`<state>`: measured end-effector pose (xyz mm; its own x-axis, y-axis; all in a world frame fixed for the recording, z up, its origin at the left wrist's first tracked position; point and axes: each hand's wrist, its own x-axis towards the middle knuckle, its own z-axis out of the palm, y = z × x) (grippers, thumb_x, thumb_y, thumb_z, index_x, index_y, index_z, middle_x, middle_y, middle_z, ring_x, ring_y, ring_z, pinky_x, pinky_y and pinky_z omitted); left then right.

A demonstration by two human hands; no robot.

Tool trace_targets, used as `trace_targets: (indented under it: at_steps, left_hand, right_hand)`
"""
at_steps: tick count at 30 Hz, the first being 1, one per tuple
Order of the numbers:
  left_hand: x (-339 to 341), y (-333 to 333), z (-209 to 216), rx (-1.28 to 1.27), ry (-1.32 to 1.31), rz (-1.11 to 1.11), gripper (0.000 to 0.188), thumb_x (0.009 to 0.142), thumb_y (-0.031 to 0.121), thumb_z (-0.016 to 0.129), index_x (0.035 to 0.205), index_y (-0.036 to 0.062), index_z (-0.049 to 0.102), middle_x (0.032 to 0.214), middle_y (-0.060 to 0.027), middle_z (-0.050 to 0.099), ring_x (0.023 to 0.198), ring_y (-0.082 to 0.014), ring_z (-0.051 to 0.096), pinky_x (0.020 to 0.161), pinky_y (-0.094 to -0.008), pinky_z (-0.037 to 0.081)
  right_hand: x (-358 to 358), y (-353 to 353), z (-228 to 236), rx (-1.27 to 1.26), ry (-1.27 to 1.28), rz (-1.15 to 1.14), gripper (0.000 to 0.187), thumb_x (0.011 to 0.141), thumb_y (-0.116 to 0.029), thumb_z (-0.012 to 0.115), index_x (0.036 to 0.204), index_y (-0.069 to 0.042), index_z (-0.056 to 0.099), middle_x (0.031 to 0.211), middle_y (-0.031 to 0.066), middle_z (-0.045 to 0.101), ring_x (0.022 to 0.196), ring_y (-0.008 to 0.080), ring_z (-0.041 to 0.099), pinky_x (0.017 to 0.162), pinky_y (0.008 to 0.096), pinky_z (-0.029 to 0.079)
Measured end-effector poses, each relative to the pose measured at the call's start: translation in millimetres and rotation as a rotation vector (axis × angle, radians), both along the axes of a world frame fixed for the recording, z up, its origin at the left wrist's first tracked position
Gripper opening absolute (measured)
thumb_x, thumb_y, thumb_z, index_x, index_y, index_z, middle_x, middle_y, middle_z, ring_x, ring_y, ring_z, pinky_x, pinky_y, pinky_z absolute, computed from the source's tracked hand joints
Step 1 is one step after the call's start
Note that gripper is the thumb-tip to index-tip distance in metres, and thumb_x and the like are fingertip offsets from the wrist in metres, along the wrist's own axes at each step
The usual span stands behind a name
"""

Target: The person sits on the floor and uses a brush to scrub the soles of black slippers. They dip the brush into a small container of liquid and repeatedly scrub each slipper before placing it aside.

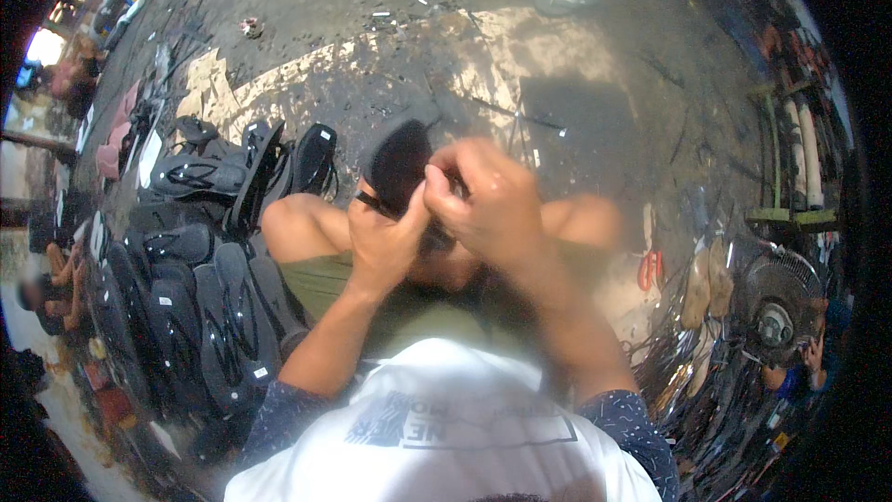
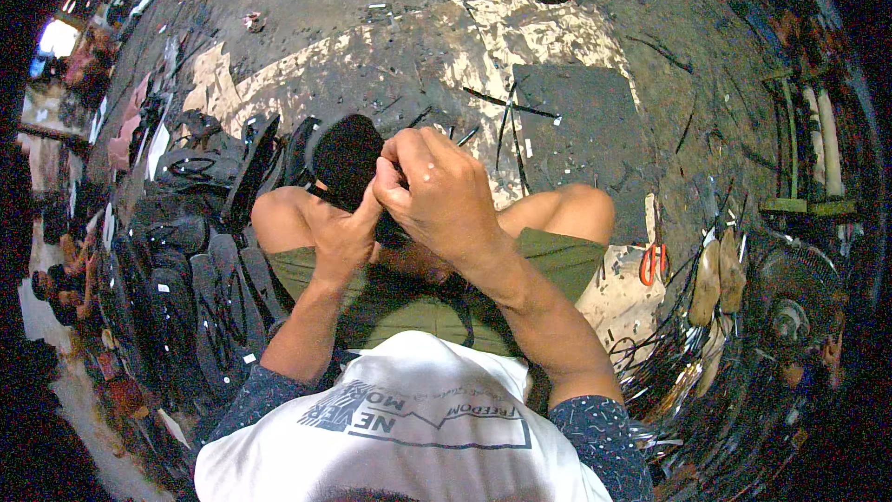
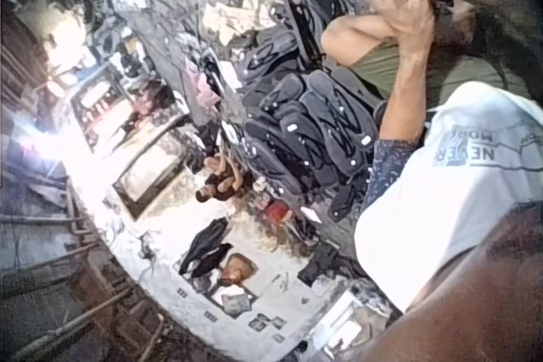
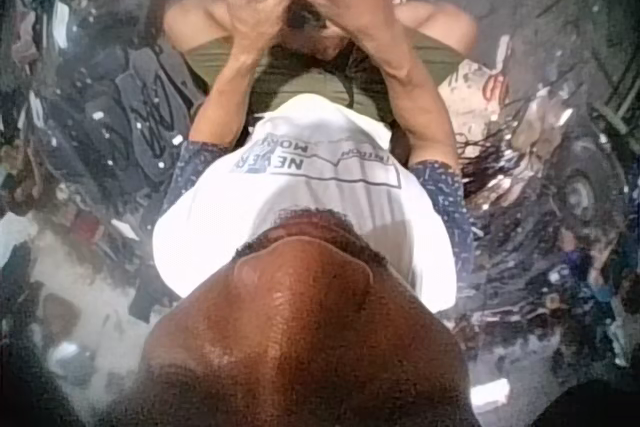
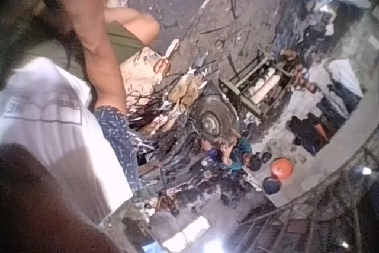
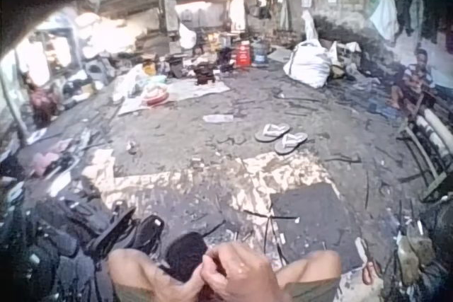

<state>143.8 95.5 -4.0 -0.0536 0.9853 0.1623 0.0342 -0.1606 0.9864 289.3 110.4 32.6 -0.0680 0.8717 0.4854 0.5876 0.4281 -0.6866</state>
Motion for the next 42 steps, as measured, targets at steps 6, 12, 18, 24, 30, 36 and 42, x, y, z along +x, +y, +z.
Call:
trace_targets:
  at_steps: [6, 12, 18, 24, 30, 36, 42]
  left_hand:
    - [0.3, 7.5, 2.6, -0.098, -0.078, -0.022, 0.019, 0.095, 0.003, 0.067, 0.113, -0.0028, 0.067, 0.105, -0.0047, 0.072, 0.090, -0.0122, 0.067, 0.080, -0.0289, 0.055]
    - [2.9, 17.5, -27.2, -0.091, -0.063, -0.151, 0.056, 0.092, 0.000, 0.065, 0.144, -0.0002, 0.041, 0.122, -0.0130, 0.062, 0.103, -0.0183, 0.064, 0.089, -0.0313, 0.054]
    - [11.2, 15.6, -6.9, 0.001, 0.084, -0.326, 0.102, 0.087, 0.006, 0.073, 0.160, 0.0119, 0.001, 0.129, -0.0164, 0.055, 0.109, -0.0253, 0.062, 0.099, -0.0399, 0.050]
    - [-15.7, 16.8, 11.4, -0.370, -0.116, -0.526, 0.051, 0.093, -0.005, 0.057, 0.142, 0.0000, 0.044, 0.123, -0.0079, 0.061, 0.113, -0.0141, 0.059, 0.096, -0.0326, 0.051]
    - [-7.9, 7.4, 8.1, -0.205, -0.063, -0.391, 0.041, 0.096, 0.000, 0.057, 0.137, -0.0026, 0.050, 0.115, -0.0084, 0.064, 0.104, -0.0110, 0.061, 0.089, -0.0278, 0.051]
    - [-8.8, 5.1, -18.5, -0.010, 0.317, -0.262, 0.049, 0.096, 0.003, 0.057, 0.144, -0.0047, 0.045, 0.119, -0.0213, 0.067, 0.109, -0.0212, 0.067, 0.092, -0.0346, 0.053]
    - [0.8, -0.1, -12.4, -0.005, 0.268, -0.235, 0.056, 0.096, 0.003, 0.055, 0.149, -0.0043, 0.039, 0.136, -0.0281, 0.058, 0.126, -0.0341, 0.060, 0.102, -0.0392, 0.048]
  right_hand:
    - [9.4, -4.4, -10.0, -0.130, 0.152, 0.038, 0.014, 0.086, -0.011, 0.072, 0.094, -0.002, 0.064, 0.087, 0.0140, 0.068, 0.080, 0.0321, 0.069, 0.068, 0.0404, 0.056]
    - [17.4, -3.1, -17.6, -0.044, 0.017, 0.009, 0.020, 0.084, -0.017, 0.077, 0.095, -0.003, 0.068, 0.089, 0.0134, 0.069, 0.083, 0.0314, 0.068, 0.075, 0.0401, 0.055]
    - [1.8, -3.0, -12.1, -0.317, 0.245, 0.129, 0.022, 0.088, -0.024, 0.074, 0.094, -0.004, 0.067, 0.088, 0.0132, 0.066, 0.083, 0.0292, 0.067, 0.072, 0.0397, 0.052]
    - [23.5, -11.8, -18.6, -0.575, 0.619, 0.088, 0.014, 0.098, -0.016, 0.063, 0.096, -0.002, 0.063, 0.081, 0.0052, 0.069, 0.072, 0.0129, 0.067, 0.063, 0.0315, 0.054]
    - [18.2, -12.8, -18.2, -0.277, 0.034, 0.000, 0.015, 0.085, -0.018, 0.071, 0.091, -0.006, 0.063, 0.072, 0.0115, 0.067, 0.068, 0.0308, 0.068, 0.061, 0.0424, 0.054]
    - [9.2, -10.1, -22.5, -0.079, -0.055, -0.017, 0.014, 0.085, -0.017, 0.072, 0.088, -0.006, 0.063, 0.075, 0.0126, 0.068, 0.069, 0.0342, 0.067, 0.064, 0.0457, 0.051]
    - [12.3, -5.3, -38.2, -0.078, -0.009, -0.035, 0.015, 0.087, -0.017, 0.072, 0.091, -0.005, 0.064, 0.080, 0.0136, 0.069, 0.073, 0.0338, 0.067, 0.067, 0.0450, 0.051]
